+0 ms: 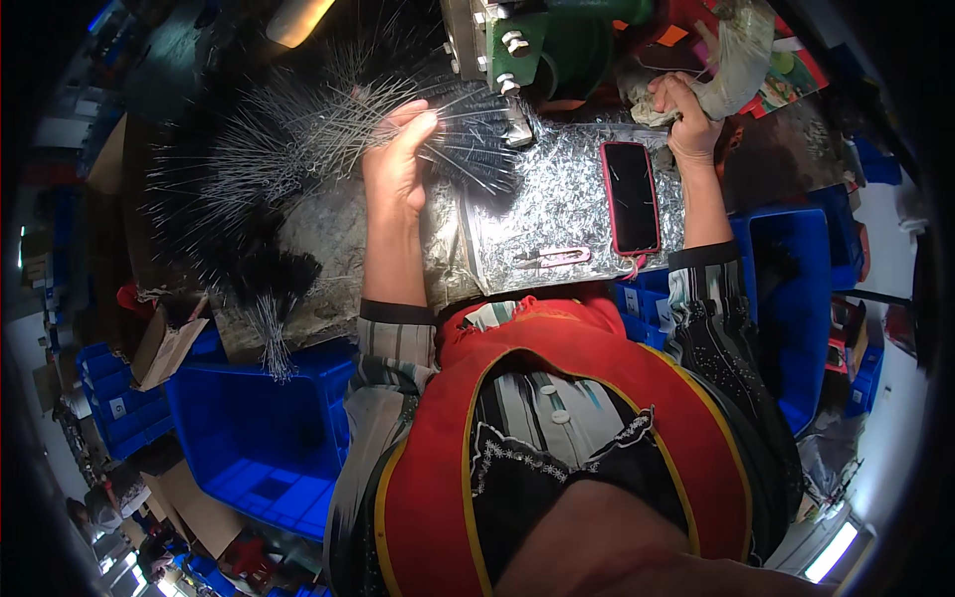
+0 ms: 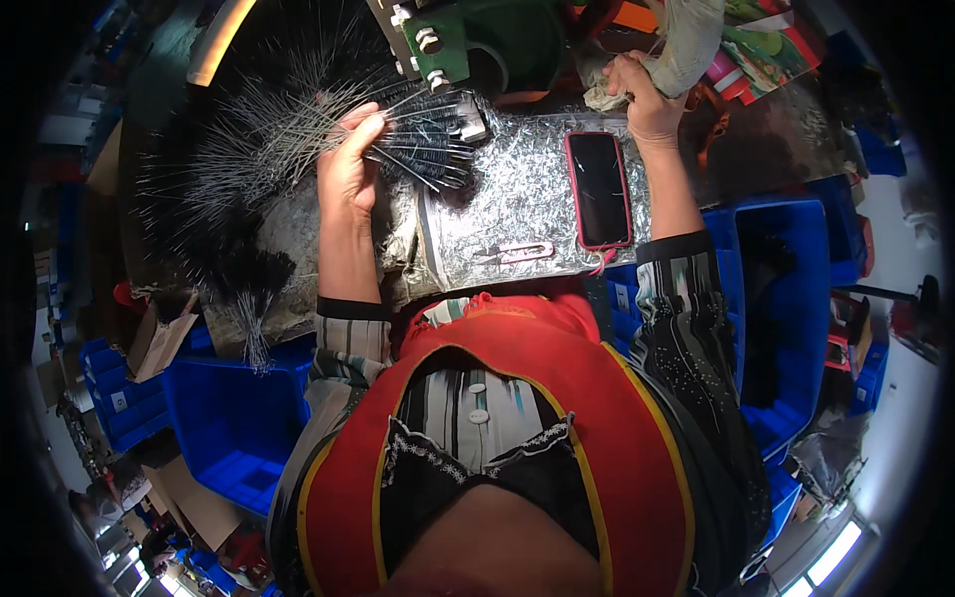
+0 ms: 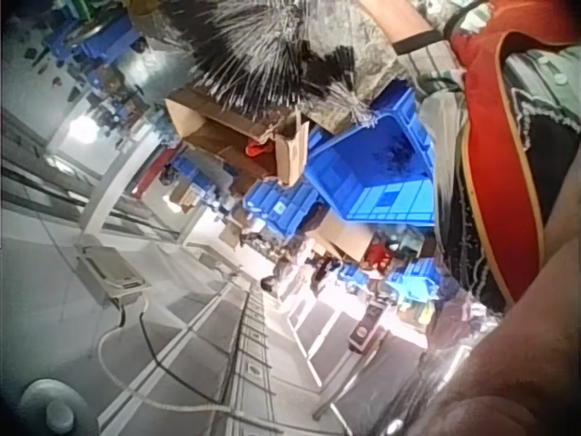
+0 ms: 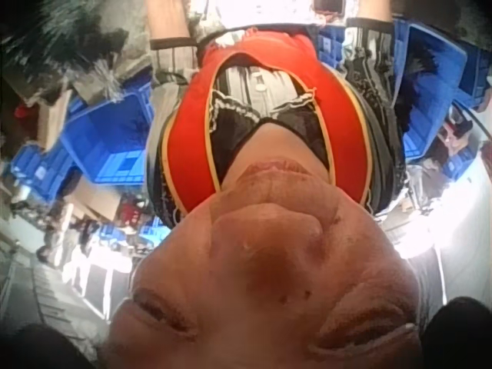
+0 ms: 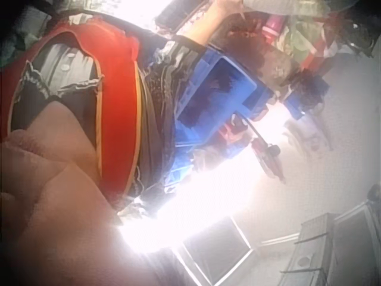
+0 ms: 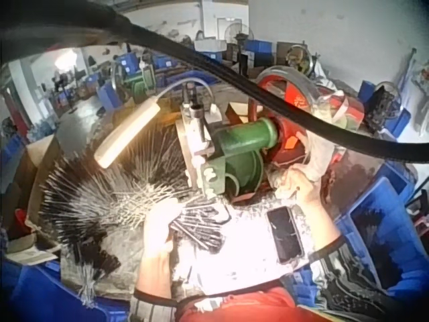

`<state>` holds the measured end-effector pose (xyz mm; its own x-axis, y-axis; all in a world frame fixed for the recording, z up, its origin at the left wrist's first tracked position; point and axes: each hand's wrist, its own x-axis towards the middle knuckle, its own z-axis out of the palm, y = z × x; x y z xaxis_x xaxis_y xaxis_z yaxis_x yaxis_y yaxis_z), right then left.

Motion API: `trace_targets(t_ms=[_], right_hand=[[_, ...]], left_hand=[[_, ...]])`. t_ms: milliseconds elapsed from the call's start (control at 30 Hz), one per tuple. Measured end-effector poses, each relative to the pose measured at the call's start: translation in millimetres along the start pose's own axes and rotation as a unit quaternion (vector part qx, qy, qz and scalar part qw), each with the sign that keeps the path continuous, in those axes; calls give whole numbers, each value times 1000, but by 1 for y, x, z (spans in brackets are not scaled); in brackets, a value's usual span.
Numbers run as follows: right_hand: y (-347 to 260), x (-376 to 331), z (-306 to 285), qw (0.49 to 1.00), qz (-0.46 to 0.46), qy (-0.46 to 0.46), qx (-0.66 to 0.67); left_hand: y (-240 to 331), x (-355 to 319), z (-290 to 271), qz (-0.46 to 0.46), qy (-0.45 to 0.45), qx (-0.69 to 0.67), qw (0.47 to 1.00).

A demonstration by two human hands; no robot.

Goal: Sorting long bristles and processing them through an industrial machine on a workbench.

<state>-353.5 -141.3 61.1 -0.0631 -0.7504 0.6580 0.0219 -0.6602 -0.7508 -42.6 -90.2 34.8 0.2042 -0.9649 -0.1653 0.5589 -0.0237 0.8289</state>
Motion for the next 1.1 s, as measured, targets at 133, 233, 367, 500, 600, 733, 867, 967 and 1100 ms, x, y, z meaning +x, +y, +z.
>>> trace_targets(t_ms=[133,233,367,500,600,733,867,967,1100], right_hand=[[-16,2,5,987,136,81,14],[-37,18,-7,977,210,27,13],[-59,31,3,971,238,30,-12],[-54,30,-1,975,221,28,-5],[-49,24,-1,976,216,36,13],[-50,32,-9,972,228,13,53],[-69,45,-7,965,260,10,2],[-58,34,-4,978,208,11,17],[-12,4,0,998,55,21,-4]], left_hand=[[-5,4,-8,29,46,-30,998],[-2,2,-7,27,69,-34,997],[-2,5,-13,19,92,-40,995],[-2,6,-11,23,98,-44,994],[-3,6,-10,21,98,-46,994],[-1,5,-10,21,97,-43,994],[0,6,-7,22,98,-36,994],[1,5,-8,23,102,-31,994],[0,5,-6,25,93,-33,995]])
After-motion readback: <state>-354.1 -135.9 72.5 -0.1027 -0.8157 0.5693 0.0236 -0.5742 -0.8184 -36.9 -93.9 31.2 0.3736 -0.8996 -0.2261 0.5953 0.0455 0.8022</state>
